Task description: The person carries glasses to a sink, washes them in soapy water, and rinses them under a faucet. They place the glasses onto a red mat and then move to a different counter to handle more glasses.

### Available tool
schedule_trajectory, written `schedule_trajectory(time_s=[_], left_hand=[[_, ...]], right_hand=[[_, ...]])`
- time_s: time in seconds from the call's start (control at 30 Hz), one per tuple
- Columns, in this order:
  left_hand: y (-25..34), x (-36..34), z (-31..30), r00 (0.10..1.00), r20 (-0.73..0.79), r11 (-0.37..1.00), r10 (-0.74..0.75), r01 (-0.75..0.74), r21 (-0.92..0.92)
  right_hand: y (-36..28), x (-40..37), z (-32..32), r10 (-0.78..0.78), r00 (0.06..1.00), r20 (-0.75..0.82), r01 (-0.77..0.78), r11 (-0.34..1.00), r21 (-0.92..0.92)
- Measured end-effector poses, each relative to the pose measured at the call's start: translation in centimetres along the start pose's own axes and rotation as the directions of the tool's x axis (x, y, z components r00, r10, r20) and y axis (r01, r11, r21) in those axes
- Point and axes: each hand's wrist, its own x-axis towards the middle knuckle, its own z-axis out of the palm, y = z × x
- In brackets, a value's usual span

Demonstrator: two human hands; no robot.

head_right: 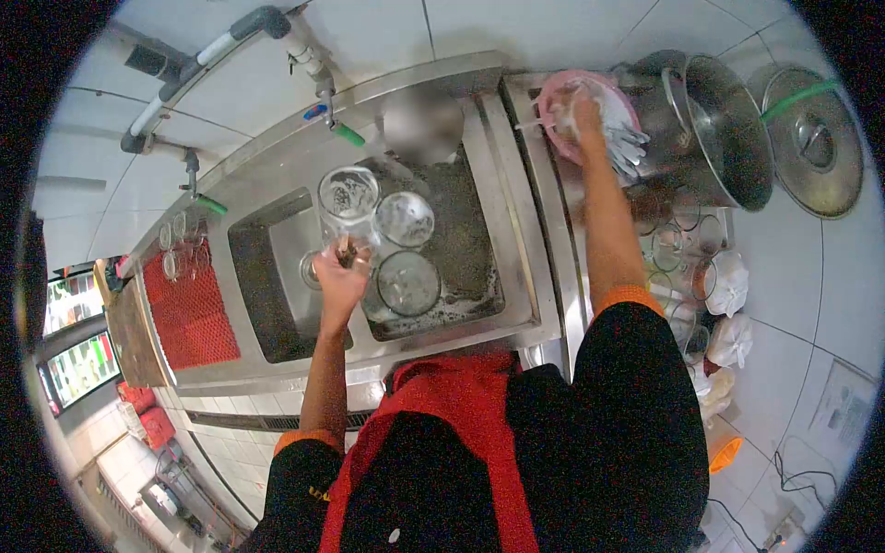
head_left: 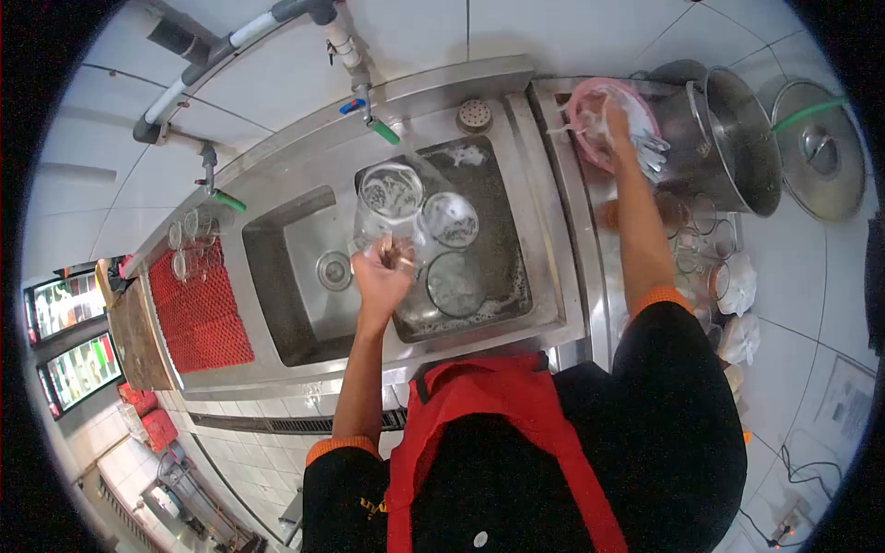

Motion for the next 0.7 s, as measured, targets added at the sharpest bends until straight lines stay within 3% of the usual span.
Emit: schedule_trajectory(time_s=[0.03,0.07,0.1,0.13,0.17,0.2,0.23,0.27,0.3,0.33,0.37,0.43,0.47,0.5,0.53,0.57,0.63,0.67,0.7], left_hand=[[0.4,0.5,0.2,0.995,-0.050,0.996,0.082,-0.084,-0.026],[1.0,0.6,0.2,0.991,-0.076,0.990,0.106,-0.098,0.105],[0.8,0.7,0.3,0.991,-0.096,0.990,0.092,-0.081,0.119],[0.3,1.0,0.5,0.994,-0.091,0.996,0.057,-0.051,0.068],[-0.2,1.3,0.5,0.997,-0.079,1.000,0.026,-0.025,0.014],[-0.8,1.5,0.4,0.996,-0.091,1.000,0.018,-0.016,0.021],[-1.4,1.9,0.5,0.999,-0.048,1.000,-0.015,0.015,-0.015],[-1.8,2.3,0.6,0.999,-0.002,0.998,-0.047,0.047,-0.053],[-1.8,2.7,0.6,0.999,-0.007,0.997,-0.050,0.050,-0.051],[-1.8,3.1,0.6,1.000,0.026,1.000,-0.015,0.016,-0.006],[-1.9,3.4,0.6,0.998,0.053,0.999,0.015,-0.017,0.036],[-1.2,3.8,0.4,0.998,0.028,0.998,0.056,-0.056,-0.011],[0.3,4.0,0.0,0.989,0.123,0.983,0.083,-0.101,0.151],[1.1,4.4,-0.4,0.972,0.218,0.940,0.093,-0.158,0.303],[0.4,4.8,-0.6,0.922,0.278,0.881,0.268,-0.352,0.317],[0.8,5.0,-0.7,0.928,0.260,0.881,0.266,-0.344,0.326],[1.9,5.0,-0.3,0.886,0.379,0.815,0.267,-0.417,0.401],[1.2,4.9,-0.4,0.895,0.373,0.842,0.243,-0.385,0.377],[0.3,5.1,-0.5,0.896,0.369,0.838,0.248,-0.389,0.382]], right_hand=[[-0.4,0.2,-0.6,0.084,0.993,0.087,-0.098,0.980,0.174],[-0.3,-0.2,-1.9,-0.145,0.988,-0.055,0.132,0.972,-0.197],[-2.9,-1.5,-4.4,-0.163,0.986,-0.038,0.153,0.971,-0.182],[-6.5,-2.9,-6.9,-0.179,0.983,0.047,0.167,0.967,0.191],[-9.3,-4.7,-8.2,-0.215,0.968,0.126,0.117,0.838,0.534],[-11.0,-6.3,-8.4,-0.605,0.796,0.000,0.568,0.747,0.344],[-12.8,-8.0,-8.8,-0.890,0.455,-0.030,0.888,0.451,0.094],[-17.7,-12.0,-11.6,-0.736,0.654,0.175,0.643,0.663,0.384],[-22.5,-16.3,-13.9,-0.543,0.719,0.433,0.262,0.789,0.555],[-23.8,-18.4,-13.3,-0.647,0.689,0.326,0.444,0.733,0.516],[-25.7,-20.2,-13.6,-0.693,0.614,0.378,0.462,0.704,0.540],[-25.7,-23.4,-10.0,-0.843,0.445,0.302,0.675,0.538,0.505],[-25.8,-24.1,-7.6,-0.850,0.429,0.305,0.678,0.526,0.513],[-26.0,-24.2,-4.9,-0.814,0.216,0.539,0.756,0.489,0.436],[-26.4,-24.3,-2.3,-0.679,0.008,0.734,0.831,0.413,0.372],[-26.9,-24.6,0.1,-0.682,-0.007,0.731,0.838,0.395,0.377],[-27.0,-25.7,4.9,-0.798,0.013,0.603,0.658,0.461,0.595],[-25.5,-26.5,9.4,-0.801,0.004,0.599,0.665,0.450,0.596],[-23.5,-27.5,14.7,-0.905,0.104,0.412,0.672,0.369,0.642]])
